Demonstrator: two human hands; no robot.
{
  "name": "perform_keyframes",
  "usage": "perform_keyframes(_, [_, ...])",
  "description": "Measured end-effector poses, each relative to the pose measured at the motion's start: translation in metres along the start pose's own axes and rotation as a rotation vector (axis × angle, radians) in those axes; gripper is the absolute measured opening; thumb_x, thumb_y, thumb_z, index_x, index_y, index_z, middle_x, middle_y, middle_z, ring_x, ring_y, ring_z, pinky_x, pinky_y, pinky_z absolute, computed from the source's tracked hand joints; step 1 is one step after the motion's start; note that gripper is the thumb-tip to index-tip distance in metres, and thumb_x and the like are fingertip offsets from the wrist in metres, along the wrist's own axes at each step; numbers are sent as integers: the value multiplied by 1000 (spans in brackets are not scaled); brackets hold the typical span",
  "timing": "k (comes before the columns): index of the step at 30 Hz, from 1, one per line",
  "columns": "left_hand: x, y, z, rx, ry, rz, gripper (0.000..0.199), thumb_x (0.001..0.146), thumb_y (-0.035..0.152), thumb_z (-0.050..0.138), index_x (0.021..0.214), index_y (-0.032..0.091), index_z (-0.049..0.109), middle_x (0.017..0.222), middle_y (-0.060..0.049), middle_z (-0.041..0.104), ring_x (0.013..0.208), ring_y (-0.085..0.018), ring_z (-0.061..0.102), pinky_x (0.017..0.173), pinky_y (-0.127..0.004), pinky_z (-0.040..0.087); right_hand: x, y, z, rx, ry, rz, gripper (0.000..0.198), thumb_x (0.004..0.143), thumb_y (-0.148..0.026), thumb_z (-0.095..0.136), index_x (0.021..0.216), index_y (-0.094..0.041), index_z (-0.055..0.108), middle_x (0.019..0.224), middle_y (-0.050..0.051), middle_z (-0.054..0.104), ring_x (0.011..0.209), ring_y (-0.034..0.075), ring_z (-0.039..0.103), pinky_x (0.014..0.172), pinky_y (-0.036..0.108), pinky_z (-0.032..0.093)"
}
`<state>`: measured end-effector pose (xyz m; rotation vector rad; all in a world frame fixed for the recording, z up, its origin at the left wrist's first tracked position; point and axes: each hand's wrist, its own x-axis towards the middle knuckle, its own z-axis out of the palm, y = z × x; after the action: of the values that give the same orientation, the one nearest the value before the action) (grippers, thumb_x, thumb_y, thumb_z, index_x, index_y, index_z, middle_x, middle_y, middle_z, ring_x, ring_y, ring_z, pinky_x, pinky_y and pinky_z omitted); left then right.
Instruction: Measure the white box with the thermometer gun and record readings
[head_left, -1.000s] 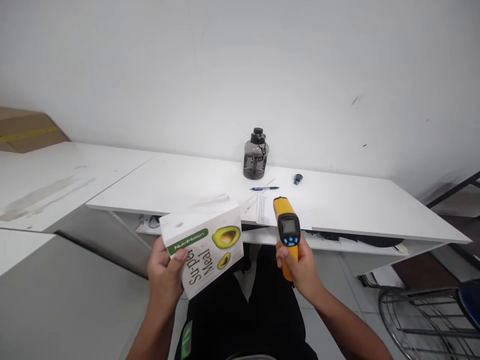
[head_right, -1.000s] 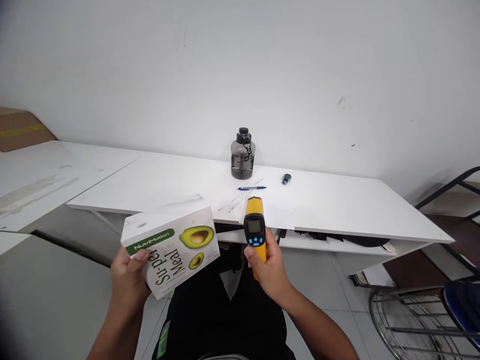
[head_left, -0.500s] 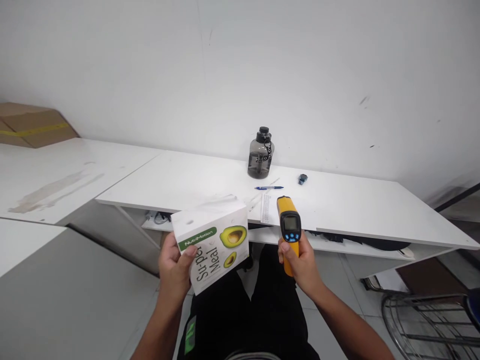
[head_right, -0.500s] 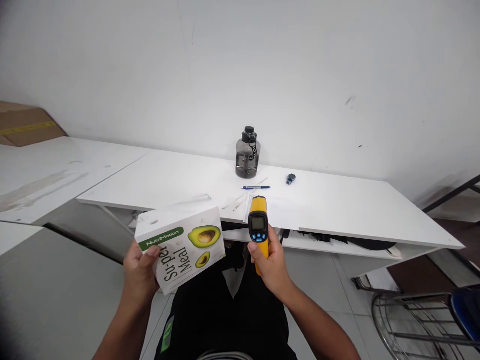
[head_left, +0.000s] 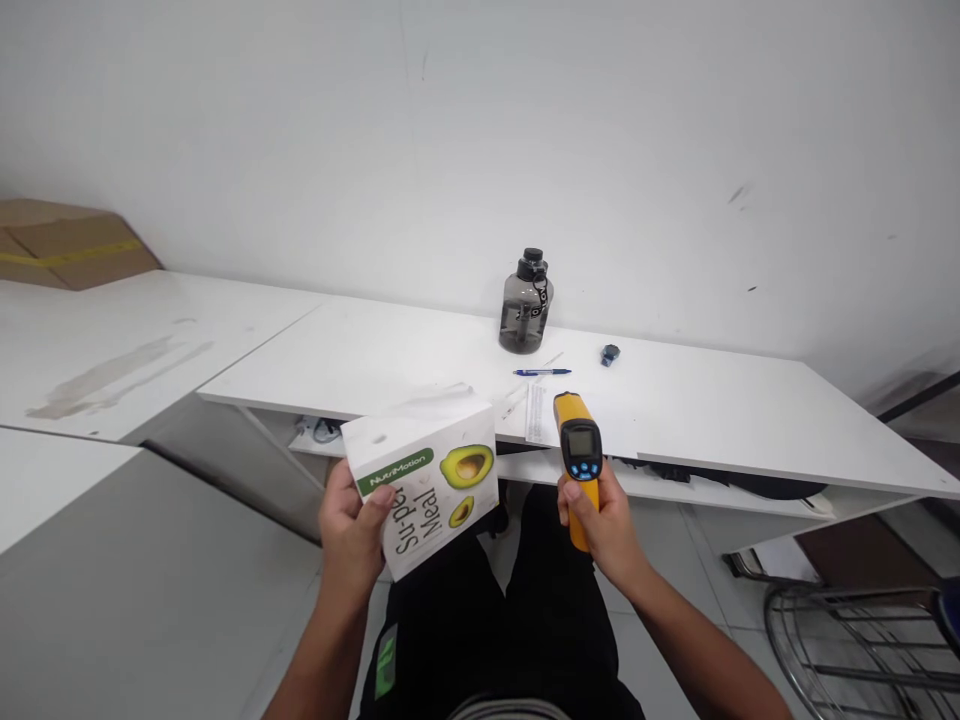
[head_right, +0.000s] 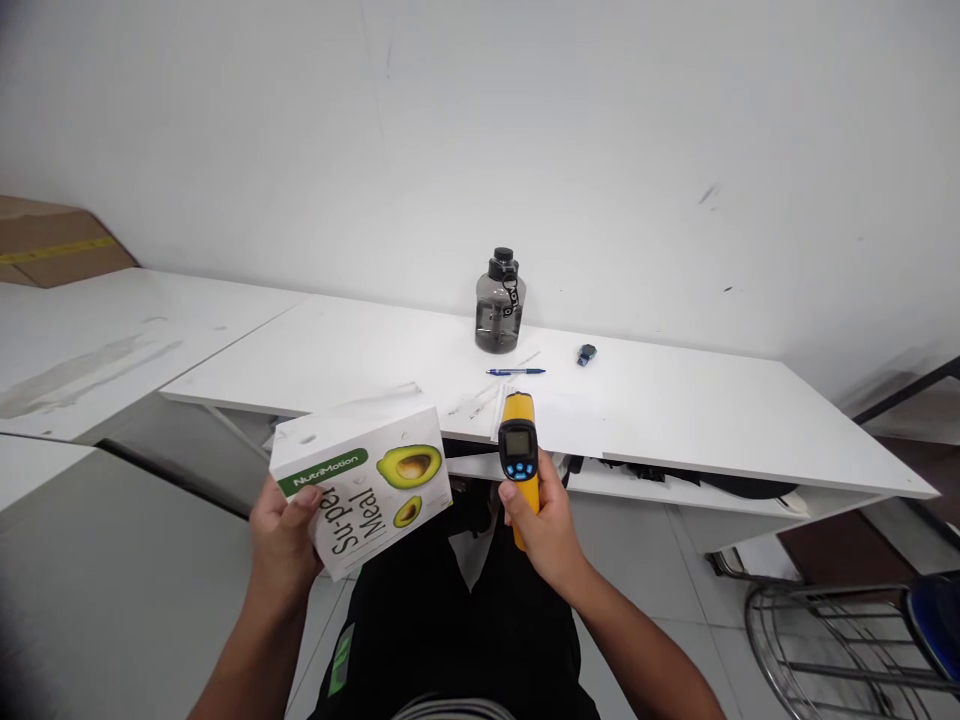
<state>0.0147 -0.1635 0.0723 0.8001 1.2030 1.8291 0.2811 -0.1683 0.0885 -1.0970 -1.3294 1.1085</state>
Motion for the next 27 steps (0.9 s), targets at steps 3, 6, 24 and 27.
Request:
perform_keyframes(3, [8, -1, 3, 1, 45, 87, 63, 61, 49, 78, 111, 18, 58, 94, -5, 70, 75, -21, 67, 65, -31, 57, 1, -1, 3, 13, 7, 64, 50, 87, -59, 58, 122, -24, 47, 74, -3, 54, 56, 12, 51, 54, 26, 46])
perform_keyframes(6, [26, 1, 12, 47, 101, 236, 59, 63, 45, 78, 111, 18, 57, 98, -5, 67, 82, -18, 65, 70, -28, 55, 1, -2, 6, 39, -1, 117, 55, 87, -61, 55, 126, -24, 45, 76, -3, 55, 57, 12, 52, 54, 26, 46])
perform_keyframes(24, [178, -62, 81, 708, 333, 506, 75, 68, 49, 73, 127, 14, 42, 117, -16, 55, 117, -34, 52, 100, -49, 43, 100, 8, 47, -639, -96, 86, 82, 94, -49, 42, 156, -20, -3, 99, 9, 69, 79, 25, 66, 74, 37, 49])
perform_keyframes(27, [179, -67, 79, 745, 349, 526, 76, 69, 51, 71, 127, 13, 41, 117, -17, 56, 117, -35, 52, 99, -49, 43, 138, 9, 76, -922, -169, 62, 73, 98, -45, 34, 156, -16, 3, 114, 16, 68, 96, 30, 67, 82, 38, 46])
